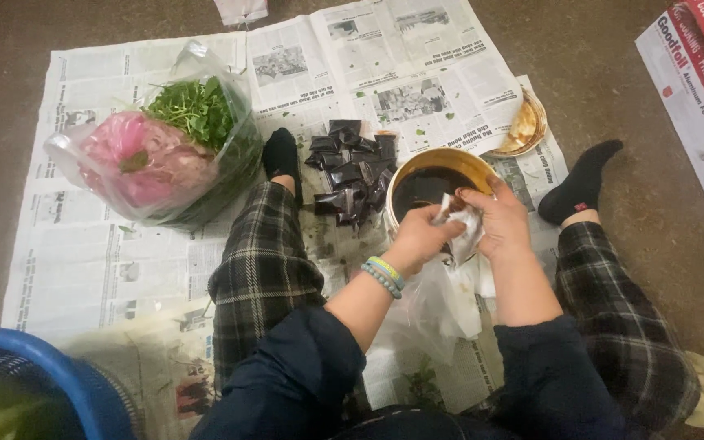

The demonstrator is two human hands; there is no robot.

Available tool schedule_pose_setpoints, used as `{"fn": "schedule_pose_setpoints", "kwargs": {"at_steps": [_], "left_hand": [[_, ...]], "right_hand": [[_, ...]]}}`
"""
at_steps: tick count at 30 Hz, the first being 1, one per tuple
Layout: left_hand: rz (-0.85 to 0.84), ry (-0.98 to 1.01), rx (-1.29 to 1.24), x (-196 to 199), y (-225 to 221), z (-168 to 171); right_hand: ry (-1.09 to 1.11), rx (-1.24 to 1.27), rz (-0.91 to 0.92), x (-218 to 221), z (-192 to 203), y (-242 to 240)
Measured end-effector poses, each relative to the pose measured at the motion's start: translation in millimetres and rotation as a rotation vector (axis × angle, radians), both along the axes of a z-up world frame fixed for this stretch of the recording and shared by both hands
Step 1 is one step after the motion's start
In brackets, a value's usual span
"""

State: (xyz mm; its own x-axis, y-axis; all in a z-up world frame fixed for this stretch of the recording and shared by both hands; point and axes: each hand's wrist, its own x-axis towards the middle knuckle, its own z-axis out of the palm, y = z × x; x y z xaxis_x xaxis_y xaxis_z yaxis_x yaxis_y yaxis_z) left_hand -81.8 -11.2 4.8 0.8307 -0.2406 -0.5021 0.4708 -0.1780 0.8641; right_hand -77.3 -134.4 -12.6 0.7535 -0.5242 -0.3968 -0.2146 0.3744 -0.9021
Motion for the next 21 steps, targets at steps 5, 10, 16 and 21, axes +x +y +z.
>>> {"fn": "schedule_pose_setpoints", "kwargs": {"at_steps": [5, 10, 16, 21], "left_hand": [[0.055, 0.03, -0.05, 1.6, -3.8, -9.2], [0.05, -0.001, -0.072, 4.0, -0.7, -12.4], [0.047, 0.01, -0.098, 3.2, -0.6, -18.6], [0.07, 0.009, -0.106, 2.4, -3.7, -13.7]], "right_hand": [[0.018, -0.172, 0.041, 1.2, 14.4, 0.6], [0.068, -0.218, 0.198, -6.0, 20.6, 2.3], [0.072, -0.369, 0.176, -4.1, 31.1, 14.5], [0.024, -0.159, 0.079, 2.3, 6.8, -7.9]]}}
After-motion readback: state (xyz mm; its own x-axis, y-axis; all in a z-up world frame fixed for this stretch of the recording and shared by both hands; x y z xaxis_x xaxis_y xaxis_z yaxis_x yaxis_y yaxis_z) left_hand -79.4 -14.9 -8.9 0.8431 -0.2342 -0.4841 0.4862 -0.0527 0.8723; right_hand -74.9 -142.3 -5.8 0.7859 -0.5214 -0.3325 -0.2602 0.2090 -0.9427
